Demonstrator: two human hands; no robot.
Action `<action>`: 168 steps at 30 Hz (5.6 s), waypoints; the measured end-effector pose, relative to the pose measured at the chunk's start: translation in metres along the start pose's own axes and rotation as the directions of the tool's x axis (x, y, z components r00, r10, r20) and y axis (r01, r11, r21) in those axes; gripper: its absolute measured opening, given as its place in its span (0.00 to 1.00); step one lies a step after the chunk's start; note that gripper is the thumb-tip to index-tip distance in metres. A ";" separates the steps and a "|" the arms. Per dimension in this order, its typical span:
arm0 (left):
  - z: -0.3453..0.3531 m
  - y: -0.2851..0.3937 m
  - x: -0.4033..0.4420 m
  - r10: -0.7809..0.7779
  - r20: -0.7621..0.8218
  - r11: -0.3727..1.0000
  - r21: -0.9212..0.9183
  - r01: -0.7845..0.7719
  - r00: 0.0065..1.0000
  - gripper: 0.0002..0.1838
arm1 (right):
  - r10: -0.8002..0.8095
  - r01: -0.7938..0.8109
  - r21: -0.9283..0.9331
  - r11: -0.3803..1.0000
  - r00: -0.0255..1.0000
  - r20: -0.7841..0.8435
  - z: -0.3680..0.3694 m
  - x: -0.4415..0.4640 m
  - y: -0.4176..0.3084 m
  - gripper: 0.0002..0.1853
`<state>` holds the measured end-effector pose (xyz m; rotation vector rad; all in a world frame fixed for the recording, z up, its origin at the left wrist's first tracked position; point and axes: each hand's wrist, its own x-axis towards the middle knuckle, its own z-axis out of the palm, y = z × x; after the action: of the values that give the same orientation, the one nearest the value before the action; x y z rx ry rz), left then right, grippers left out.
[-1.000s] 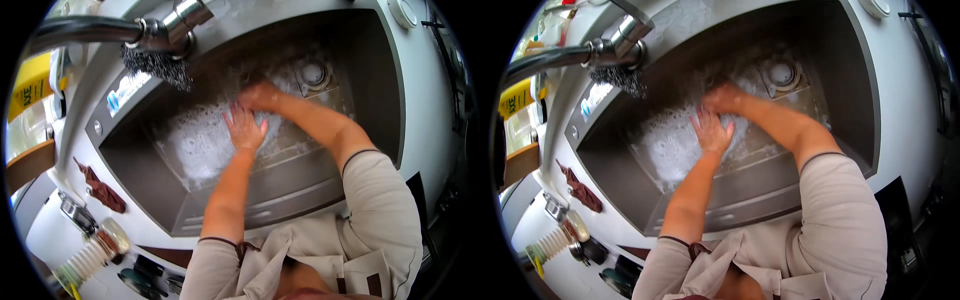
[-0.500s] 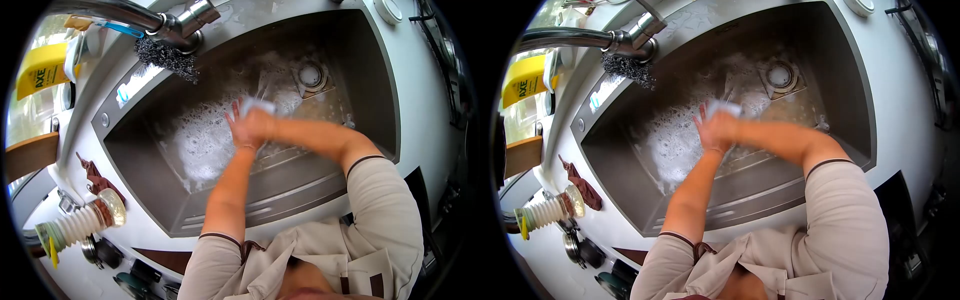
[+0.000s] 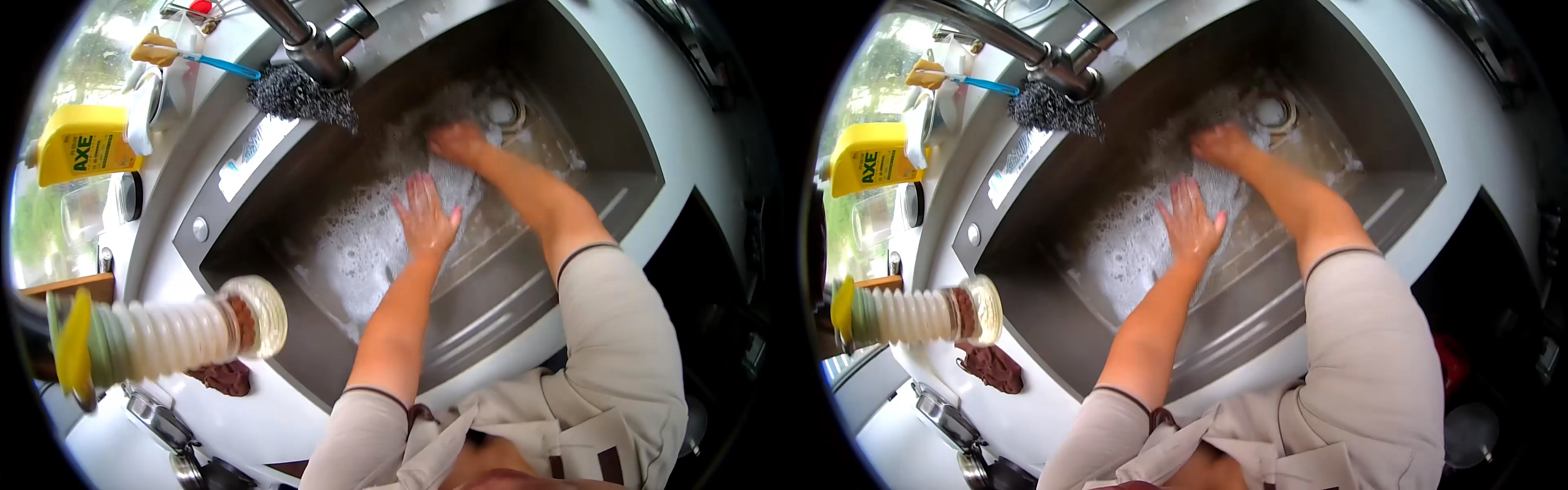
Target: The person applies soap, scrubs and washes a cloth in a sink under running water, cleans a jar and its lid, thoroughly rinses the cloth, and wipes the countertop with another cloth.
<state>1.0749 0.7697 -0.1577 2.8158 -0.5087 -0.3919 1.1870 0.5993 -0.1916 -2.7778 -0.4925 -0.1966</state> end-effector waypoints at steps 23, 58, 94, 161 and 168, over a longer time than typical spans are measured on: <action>-0.013 -0.076 -0.083 -0.081 0.094 0.993 0.090 0.072 0.992 0.54 | -0.109 0.104 0.058 0.993 0.988 0.109 -0.020 0.006 -0.116 0.18; -0.003 -0.098 -0.080 -0.207 0.169 0.973 -0.069 0.221 0.964 0.48 | -0.441 0.346 0.348 0.871 0.862 0.249 0.062 0.005 -0.140 0.08; -0.083 -0.119 -0.087 -0.330 0.501 -0.449 -0.829 0.334 0.800 0.43 | 0.178 -0.803 0.525 0.281 0.582 0.794 -0.048 0.033 -0.177 0.26; -0.023 -0.112 -0.072 -0.277 0.078 0.937 -0.199 0.287 0.958 0.42 | -0.456 0.312 0.357 0.881 0.762 0.460 0.082 0.055 -0.175 0.06; 0.012 -0.106 -0.073 -0.290 -0.021 0.942 0.170 0.289 0.957 0.39 | -0.482 0.351 0.456 0.818 0.850 0.211 0.002 -0.031 -0.235 0.12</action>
<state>1.0375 0.8911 -0.1840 3.0661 -0.1303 -0.4286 1.0743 0.8002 -0.1337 -2.2603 -1.1022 0.2440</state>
